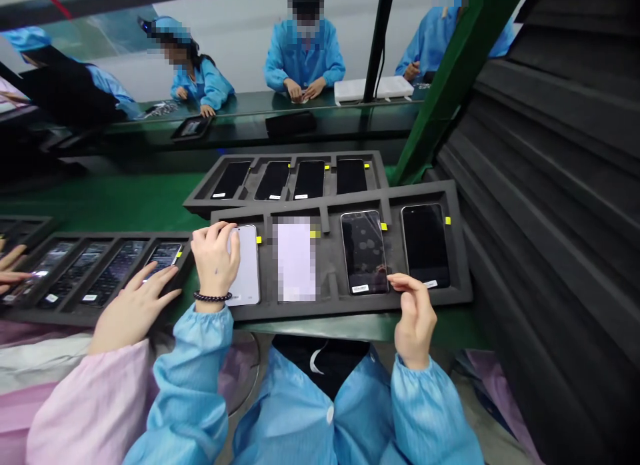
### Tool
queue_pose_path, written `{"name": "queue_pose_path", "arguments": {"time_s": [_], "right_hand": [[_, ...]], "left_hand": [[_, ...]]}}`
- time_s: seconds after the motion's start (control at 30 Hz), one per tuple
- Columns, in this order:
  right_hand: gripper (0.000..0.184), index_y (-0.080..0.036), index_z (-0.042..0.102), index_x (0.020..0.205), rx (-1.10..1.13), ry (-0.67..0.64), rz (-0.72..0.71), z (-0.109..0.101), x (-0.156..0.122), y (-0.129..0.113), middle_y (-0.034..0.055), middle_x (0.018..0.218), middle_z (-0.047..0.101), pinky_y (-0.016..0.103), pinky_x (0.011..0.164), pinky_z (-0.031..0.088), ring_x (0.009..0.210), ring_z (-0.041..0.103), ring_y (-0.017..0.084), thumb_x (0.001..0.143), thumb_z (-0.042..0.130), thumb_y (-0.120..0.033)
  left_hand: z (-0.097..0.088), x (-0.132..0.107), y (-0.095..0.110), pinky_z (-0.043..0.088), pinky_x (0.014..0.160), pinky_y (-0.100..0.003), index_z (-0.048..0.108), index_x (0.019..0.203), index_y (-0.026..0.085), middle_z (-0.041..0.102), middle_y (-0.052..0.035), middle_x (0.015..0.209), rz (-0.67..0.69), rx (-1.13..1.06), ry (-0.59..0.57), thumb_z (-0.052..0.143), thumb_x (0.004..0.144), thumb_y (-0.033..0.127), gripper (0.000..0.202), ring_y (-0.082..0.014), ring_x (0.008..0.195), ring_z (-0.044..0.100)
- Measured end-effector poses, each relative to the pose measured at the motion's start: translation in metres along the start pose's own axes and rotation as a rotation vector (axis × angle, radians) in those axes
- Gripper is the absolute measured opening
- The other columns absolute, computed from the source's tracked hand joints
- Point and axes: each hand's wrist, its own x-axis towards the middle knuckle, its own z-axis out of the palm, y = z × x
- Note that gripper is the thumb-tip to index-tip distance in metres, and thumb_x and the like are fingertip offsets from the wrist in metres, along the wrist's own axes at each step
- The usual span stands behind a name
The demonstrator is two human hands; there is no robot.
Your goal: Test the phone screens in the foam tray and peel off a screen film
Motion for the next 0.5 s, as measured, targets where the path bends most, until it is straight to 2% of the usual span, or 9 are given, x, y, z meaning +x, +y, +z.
{"name": "queue_pose_path", "arguments": {"time_s": [0.13,0.2,0.27,0.33,0.4,0.47,0.5], "right_hand": [[0.028,-0.022,0.069,0.103,-0.02,-0.01,-0.02,0.0,0.001,0.001,0.0059,0.105,0.072,0.037,0.086,0.052,0.097,0.066,0.022,0.102,0.044,-0.034],[0.028,-0.022,0.069,0.102,-0.029,-0.016,-0.035,-0.001,0.001,0.001,0.0052,0.104,0.072,0.036,0.086,0.052,0.098,0.066,0.021,0.102,0.044,-0.033],[0.027,-0.022,0.069,0.101,-0.037,-0.021,-0.048,-0.001,0.001,0.001,0.0049,0.104,0.072,0.036,0.087,0.051,0.099,0.066,0.021,0.103,0.044,-0.032],[0.027,-0.023,0.069,0.102,-0.043,-0.025,-0.053,-0.001,0.001,0.0,0.0049,0.104,0.072,0.036,0.087,0.051,0.099,0.066,0.021,0.103,0.044,-0.031],[0.026,-0.023,0.069,0.101,-0.044,-0.028,-0.053,-0.001,0.001,0.0,0.0051,0.104,0.072,0.037,0.088,0.052,0.099,0.066,0.022,0.103,0.044,-0.032],[0.027,-0.023,0.069,0.1,-0.04,-0.029,-0.05,0.0,0.001,0.0,0.0054,0.103,0.072,0.039,0.088,0.052,0.099,0.066,0.022,0.103,0.044,-0.032],[0.027,-0.023,0.069,0.1,-0.036,-0.028,-0.049,0.0,0.001,0.0,0.0056,0.103,0.072,0.04,0.089,0.052,0.099,0.066,0.023,0.103,0.044,-0.033]], "left_hand": [[-0.001,-0.001,0.0,0.036,0.113,-0.054,0.066,0.102,0.019,0.065,-0.0161,0.121,-0.099,-0.201,0.076,0.039,0.095,0.047,0.04,-0.0329,0.122,0.052],[-0.005,-0.005,0.0,0.044,0.107,-0.05,0.06,0.111,0.019,0.066,-0.015,0.12,-0.132,-0.312,0.087,0.036,0.095,0.048,0.041,-0.0299,0.117,0.059],[-0.009,-0.012,-0.003,0.053,0.095,-0.046,0.05,0.127,0.022,0.069,-0.0134,0.12,-0.166,-0.424,0.047,0.034,0.093,0.051,0.047,-0.0279,0.109,0.065],[-0.016,-0.021,-0.007,0.057,0.082,-0.042,0.041,0.139,0.026,0.071,-0.0117,0.119,-0.252,-0.594,-0.087,0.046,0.087,0.059,0.062,-0.028,0.101,0.068],[-0.023,-0.03,-0.011,0.057,0.073,-0.039,0.042,0.138,0.028,0.073,-0.01,0.111,-0.361,-0.722,-0.301,0.065,0.074,0.065,0.078,-0.0283,0.092,0.069],[-0.029,-0.036,-0.013,0.056,0.069,-0.036,0.05,0.129,0.027,0.075,-0.0063,0.1,-0.411,-0.757,-0.507,0.077,0.07,0.062,0.073,-0.0255,0.082,0.068],[-0.031,-0.038,-0.013,0.054,0.066,-0.034,0.054,0.124,0.027,0.074,-0.0036,0.091,-0.415,-0.754,-0.568,0.078,0.072,0.059,0.066,-0.023,0.076,0.066]]}}
